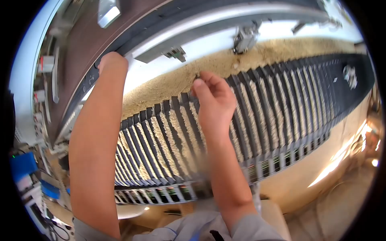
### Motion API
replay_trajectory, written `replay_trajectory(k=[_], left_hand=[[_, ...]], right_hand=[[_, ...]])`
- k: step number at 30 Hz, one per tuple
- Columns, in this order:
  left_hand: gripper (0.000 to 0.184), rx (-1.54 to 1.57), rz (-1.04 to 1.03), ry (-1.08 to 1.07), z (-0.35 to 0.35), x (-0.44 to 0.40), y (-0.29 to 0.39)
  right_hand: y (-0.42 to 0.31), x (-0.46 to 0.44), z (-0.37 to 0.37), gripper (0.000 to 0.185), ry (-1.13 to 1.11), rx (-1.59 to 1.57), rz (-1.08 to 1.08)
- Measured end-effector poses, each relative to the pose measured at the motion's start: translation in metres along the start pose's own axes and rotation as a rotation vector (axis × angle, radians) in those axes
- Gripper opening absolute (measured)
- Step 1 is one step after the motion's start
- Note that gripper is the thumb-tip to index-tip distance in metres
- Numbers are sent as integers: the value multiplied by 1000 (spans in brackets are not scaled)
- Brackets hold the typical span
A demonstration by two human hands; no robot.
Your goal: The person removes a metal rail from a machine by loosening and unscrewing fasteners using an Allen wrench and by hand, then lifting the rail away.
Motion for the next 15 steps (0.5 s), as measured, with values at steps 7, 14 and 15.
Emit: replay_trajectory(k=[7, 14, 15], left_hand=[[39, -1101, -1117, 170, -29, -2, -5], [110, 525, -1425, 529, 2, 125, -88], [120, 403, -1635, 674, -1, 159, -82]], right_hand=[[62, 135, 74, 18, 98, -260, -197], [65, 126, 130, 18, 183, -254, -88], [66, 127, 135, 18, 190, -262, -80]])
Point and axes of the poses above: each hand's wrist, its own x-axis away from the middle knuckle, its own z-axis out of the back of the hand, y = z × x, the point moved 4 cm from there along -x, towards the middle knuckle, and after that the axes turned 1 degree about -y, right-handed, at the moved point
